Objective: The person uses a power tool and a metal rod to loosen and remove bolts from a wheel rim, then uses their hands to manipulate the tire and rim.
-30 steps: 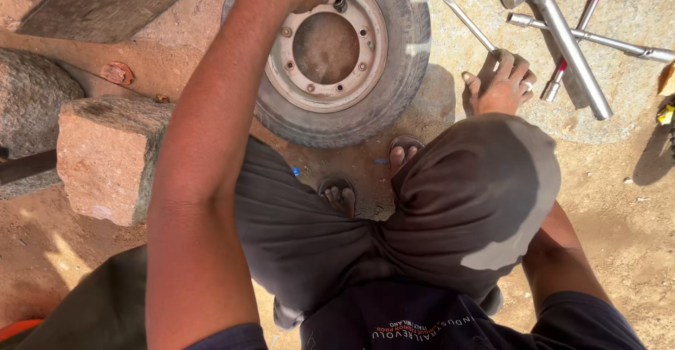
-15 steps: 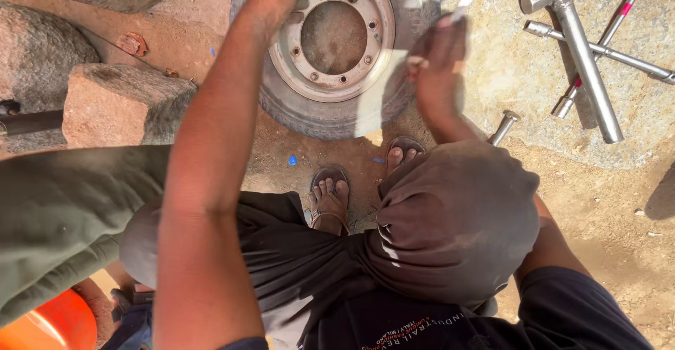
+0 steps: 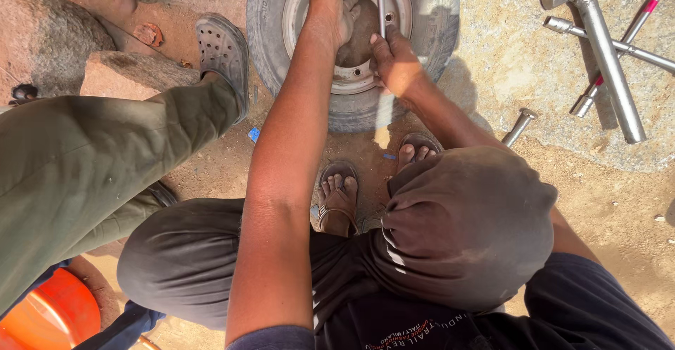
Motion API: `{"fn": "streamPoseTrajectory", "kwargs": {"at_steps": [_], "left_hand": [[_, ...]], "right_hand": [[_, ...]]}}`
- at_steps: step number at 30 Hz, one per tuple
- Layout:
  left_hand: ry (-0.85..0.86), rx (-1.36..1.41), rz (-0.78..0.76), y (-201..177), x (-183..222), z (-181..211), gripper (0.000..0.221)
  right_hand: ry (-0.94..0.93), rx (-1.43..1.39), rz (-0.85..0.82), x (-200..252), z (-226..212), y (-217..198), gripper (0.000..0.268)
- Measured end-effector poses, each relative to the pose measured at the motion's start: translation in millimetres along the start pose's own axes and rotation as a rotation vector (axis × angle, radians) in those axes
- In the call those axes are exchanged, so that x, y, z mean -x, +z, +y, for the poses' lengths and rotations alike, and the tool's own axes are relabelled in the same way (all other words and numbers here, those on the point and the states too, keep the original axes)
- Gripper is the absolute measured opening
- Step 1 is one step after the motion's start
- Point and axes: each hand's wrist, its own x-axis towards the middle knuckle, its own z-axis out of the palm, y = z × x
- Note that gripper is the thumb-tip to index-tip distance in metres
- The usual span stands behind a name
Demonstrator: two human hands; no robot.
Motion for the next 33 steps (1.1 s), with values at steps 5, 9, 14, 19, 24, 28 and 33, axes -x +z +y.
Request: {"fn": "streamPoseTrajectory", "kwargs": {"at_steps": [5, 9, 14, 19, 24, 28, 33], "left_hand": [[0.013, 0.028, -0.069, -5.5, 5.1, 13.1, 0.087], [0.006, 0.034, -0.095, -6.7, 1.0, 12.2, 0.085], [0.010, 0.023, -0.079, -22.4, -8.4, 11.9, 0.081], [0.017, -0.060, -0.006, -30.3, -12.7, 8.8, 0.076], [0.655, -0.835, 0.721, -79.4, -13.0, 39.4, 0.033], [0.639, -0.906, 0.782, -129.6, 28.0, 60.6, 0.033], [0.450, -0.948, 0.542, -189.8, 77.5, 33.2, 0.058]], "right_hand": [[-0.484, -0.272, 0.284, -10.8, -6.6, -27.1, 0.031], [-0.038, -0.145, 0.073, 8.0, -5.9, 12.0, 0.021], [-0.299, -0.281, 0.156, -7.3, -19.0, -19.7, 0.029], [0.081, -0.140, -0.041, -7.6, -1.2, 15.5, 0.018], [-0.161, -0.039, -0.023, 9.2, -3.5, 20.8, 0.025], [-0.216, 0.608, -0.451, 53.8, -22.0, 42.2, 0.036], [0.210, 0.072, -0.392, 12.3, -75.1, -4.1, 0.039]]}}
